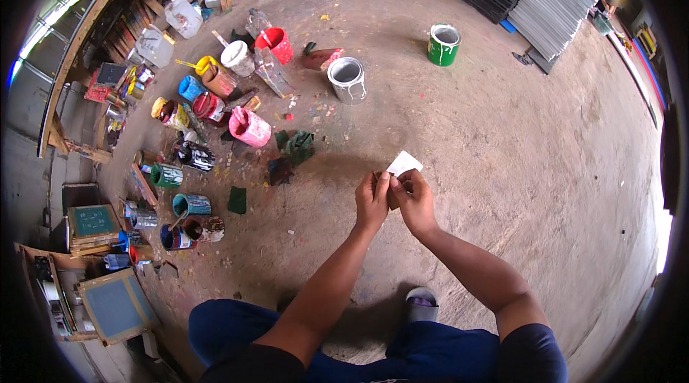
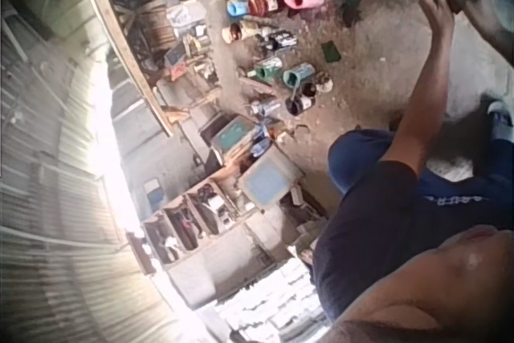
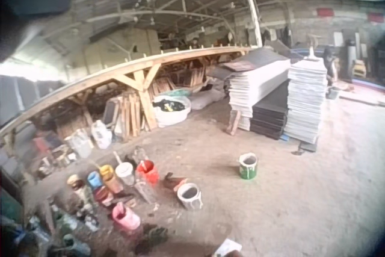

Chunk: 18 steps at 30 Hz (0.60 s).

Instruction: The person picks up a white foam sheet and places it on a stack. They then retrieve a plastic bottle and a white container, open the bottle, and pour liquid into the container. The person closes the bottle, places it on the floor, and later picks up a black plastic bag and a small wooden stick.

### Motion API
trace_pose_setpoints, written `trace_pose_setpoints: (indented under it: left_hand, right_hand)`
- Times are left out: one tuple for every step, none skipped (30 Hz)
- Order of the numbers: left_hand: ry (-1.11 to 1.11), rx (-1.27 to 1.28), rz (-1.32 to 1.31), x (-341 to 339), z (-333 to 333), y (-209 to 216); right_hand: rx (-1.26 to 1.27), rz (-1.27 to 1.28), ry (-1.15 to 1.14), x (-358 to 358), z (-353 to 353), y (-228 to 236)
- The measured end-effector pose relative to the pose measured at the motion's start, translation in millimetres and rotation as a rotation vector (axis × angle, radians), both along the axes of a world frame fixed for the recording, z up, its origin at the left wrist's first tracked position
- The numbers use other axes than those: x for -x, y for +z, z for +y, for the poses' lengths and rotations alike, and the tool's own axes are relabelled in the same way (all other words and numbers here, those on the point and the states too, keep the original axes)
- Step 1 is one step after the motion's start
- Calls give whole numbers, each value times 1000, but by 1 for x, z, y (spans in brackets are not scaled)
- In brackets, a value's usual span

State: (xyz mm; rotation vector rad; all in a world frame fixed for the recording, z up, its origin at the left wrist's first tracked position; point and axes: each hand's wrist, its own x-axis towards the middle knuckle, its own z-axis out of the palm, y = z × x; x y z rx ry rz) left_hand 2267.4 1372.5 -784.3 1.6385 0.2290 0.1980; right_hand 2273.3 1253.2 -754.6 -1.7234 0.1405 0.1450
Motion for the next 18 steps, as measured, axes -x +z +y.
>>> trace_pose_setpoints:
  left_hand:
    - [6,-13,30,0,-1,1]
    - [8,-10,22,0,-1,2]
    - [-1,34,14,0,-1,3]
    - [-2,57,20,-1,-1,3]
    - [5,71,36,-1,-2,2]
    - [5,84,19,-2,-2,0]
    - [14,87,12,-2,-3,-2]
    - [30,84,13,-3,-2,-4]
    - [23,91,5,-4,-2,-6]
    - [24,92,5,-5,-1,-7]
    - [27,94,33,-6,0,-8]
    - [25,91,8,-7,1,-8]
    - [24,87,12,-7,2,-7]
    - [29,65,86,-8,2,-5]
    - [9,137,41,-7,2,-2]
    - [-3,189,67,-4,1,2]
    - [-9,240,116,-1,1,7]
    - [-2,273,125,3,1,12]
  right_hand:
    - [-3,-23,13,0,0,0]
    - [3,-17,15,-1,-1,-1]
    - [5,-5,16,-1,-1,-1]
    - [40,-21,15,-2,-1,-1]
    - [71,-34,13,-3,-1,-1]
    - [101,-47,10,-4,-1,-2]
    - [102,-33,11,-5,-1,-2]
    - [102,-21,13,-6,-1,-2]
    - [102,-7,10,-7,-1,-3]
    - [111,-19,12,-7,0,-4]
    - [120,-29,10,-8,0,-5]
    - [131,-38,7,-9,0,-6]
    - [103,-39,8,-9,0,-7]
    - [75,-40,8,-9,0,-7]
    - [51,-17,-2,-9,0,-7]
    - [40,-63,6,-8,-1,-6]
    - [32,-84,8,-6,-2,-5]
    - [33,-71,4,-4,-1,-3]
